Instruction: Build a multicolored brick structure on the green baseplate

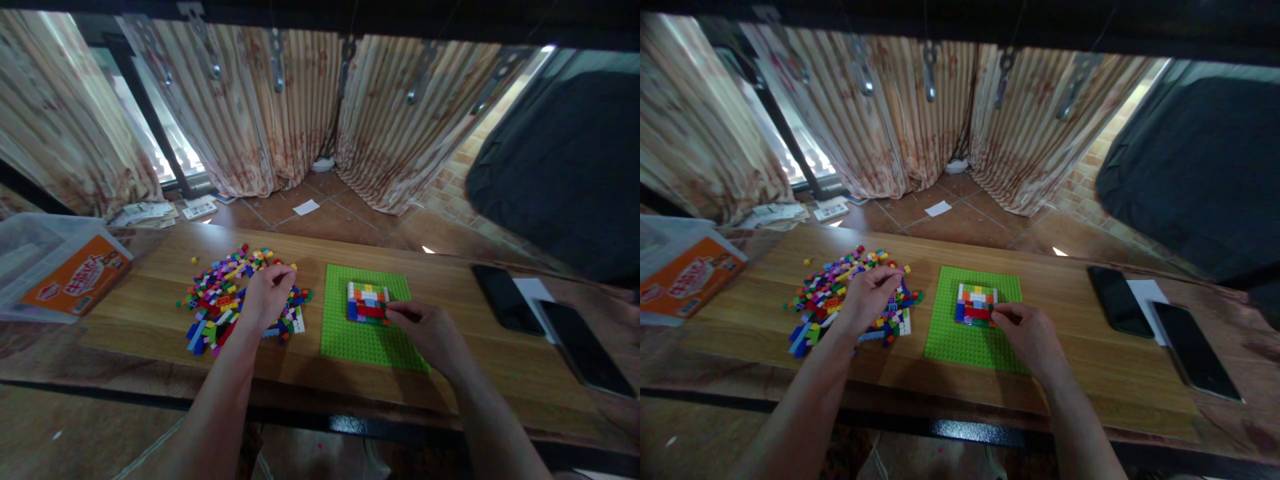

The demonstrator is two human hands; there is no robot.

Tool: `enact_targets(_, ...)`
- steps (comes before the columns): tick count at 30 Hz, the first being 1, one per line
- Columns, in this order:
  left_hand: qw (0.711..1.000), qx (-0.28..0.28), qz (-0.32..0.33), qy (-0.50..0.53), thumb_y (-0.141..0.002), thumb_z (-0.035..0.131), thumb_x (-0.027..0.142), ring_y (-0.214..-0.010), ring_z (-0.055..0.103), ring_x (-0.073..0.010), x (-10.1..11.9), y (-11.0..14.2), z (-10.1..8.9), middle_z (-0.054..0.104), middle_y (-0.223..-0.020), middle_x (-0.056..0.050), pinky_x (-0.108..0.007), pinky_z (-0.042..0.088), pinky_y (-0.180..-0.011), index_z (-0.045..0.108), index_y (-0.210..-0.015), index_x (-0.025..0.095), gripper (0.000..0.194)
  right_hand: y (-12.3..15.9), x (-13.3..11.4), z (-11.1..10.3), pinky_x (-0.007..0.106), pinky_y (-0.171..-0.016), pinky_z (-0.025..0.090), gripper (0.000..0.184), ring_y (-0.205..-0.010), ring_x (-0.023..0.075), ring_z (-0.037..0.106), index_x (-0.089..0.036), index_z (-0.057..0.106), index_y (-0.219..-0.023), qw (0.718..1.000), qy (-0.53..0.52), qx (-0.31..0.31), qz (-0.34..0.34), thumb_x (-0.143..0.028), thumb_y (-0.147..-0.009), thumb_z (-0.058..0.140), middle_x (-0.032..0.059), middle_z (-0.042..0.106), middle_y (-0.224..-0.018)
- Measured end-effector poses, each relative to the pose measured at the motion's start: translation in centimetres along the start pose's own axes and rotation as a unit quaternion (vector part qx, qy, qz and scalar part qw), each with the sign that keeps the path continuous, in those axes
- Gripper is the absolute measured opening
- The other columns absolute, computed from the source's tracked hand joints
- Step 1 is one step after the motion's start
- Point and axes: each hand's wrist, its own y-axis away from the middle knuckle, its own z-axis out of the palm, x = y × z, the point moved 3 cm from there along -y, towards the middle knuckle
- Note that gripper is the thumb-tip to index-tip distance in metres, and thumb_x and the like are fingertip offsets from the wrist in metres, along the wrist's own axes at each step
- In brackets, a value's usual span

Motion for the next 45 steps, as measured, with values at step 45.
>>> enact_targets(45, 0.995, -0.03, 0.025, -0.088, -0.086, 0.053, 0.029, -0.07, 0.063, -0.0148, 0.4, 0.5, 0.4, 0.075, -0.083, -0.003, -0.022, 0.047, -0.069, 0.074, -0.088, 0.014, 0.027, -0.7, 1.7, 0.4, 0.022, -0.045, 0.043, 0.059, -0.046, 0.0086, 0.05, -0.015, 0.069, -0.071, 0.95, -0.295, 0.004, 0.1, -0.072, -0.058, 0.072, -0.0007, 0.06, -0.059)
